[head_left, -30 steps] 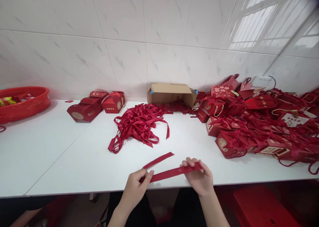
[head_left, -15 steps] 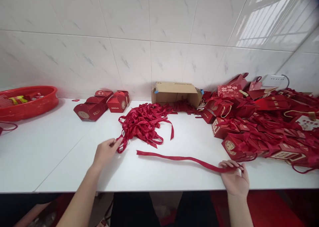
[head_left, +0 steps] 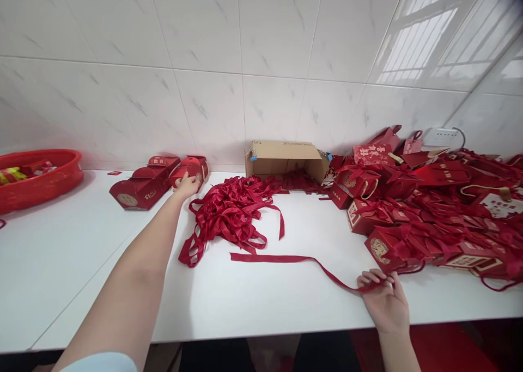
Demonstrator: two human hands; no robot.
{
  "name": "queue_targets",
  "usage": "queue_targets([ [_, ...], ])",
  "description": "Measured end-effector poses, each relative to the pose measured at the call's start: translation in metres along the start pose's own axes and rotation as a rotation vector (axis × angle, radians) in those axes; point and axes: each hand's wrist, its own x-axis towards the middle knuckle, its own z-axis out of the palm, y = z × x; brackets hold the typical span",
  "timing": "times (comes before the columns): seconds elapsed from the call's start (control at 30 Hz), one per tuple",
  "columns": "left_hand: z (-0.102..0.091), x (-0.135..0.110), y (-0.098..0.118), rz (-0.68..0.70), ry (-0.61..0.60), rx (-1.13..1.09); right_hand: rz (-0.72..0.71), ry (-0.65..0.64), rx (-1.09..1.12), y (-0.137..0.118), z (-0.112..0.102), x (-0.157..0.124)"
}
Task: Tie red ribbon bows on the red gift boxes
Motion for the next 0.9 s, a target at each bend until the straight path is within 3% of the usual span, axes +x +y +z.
queue_targets([
  [0.23,0.000,0.001,-0.024,-0.150,-0.012,-0.001,0.115,0.059,0.164,-0.002,0.001,0.000],
  [0.4,-0.013,-0.007,-0.030,-0.162,-0.010,0.045,0.138,0.083,0.205,-0.002,0.000,0.001],
  [0.53,-0.019,-0.027,-0.030,-0.083,0.059,0.073,0.149,0.090,0.194,-0.002,0.001,0.001],
  [0.8,-0.041,-0.081,-0.008,0.025,0.419,0.029,0.160,0.070,0.159,0.000,0.000,0.004],
  [0.9,-0.057,-0.124,0.011,0.207,0.618,-0.064,0.146,0.074,0.153,-0.002,-0.001,0.002],
])
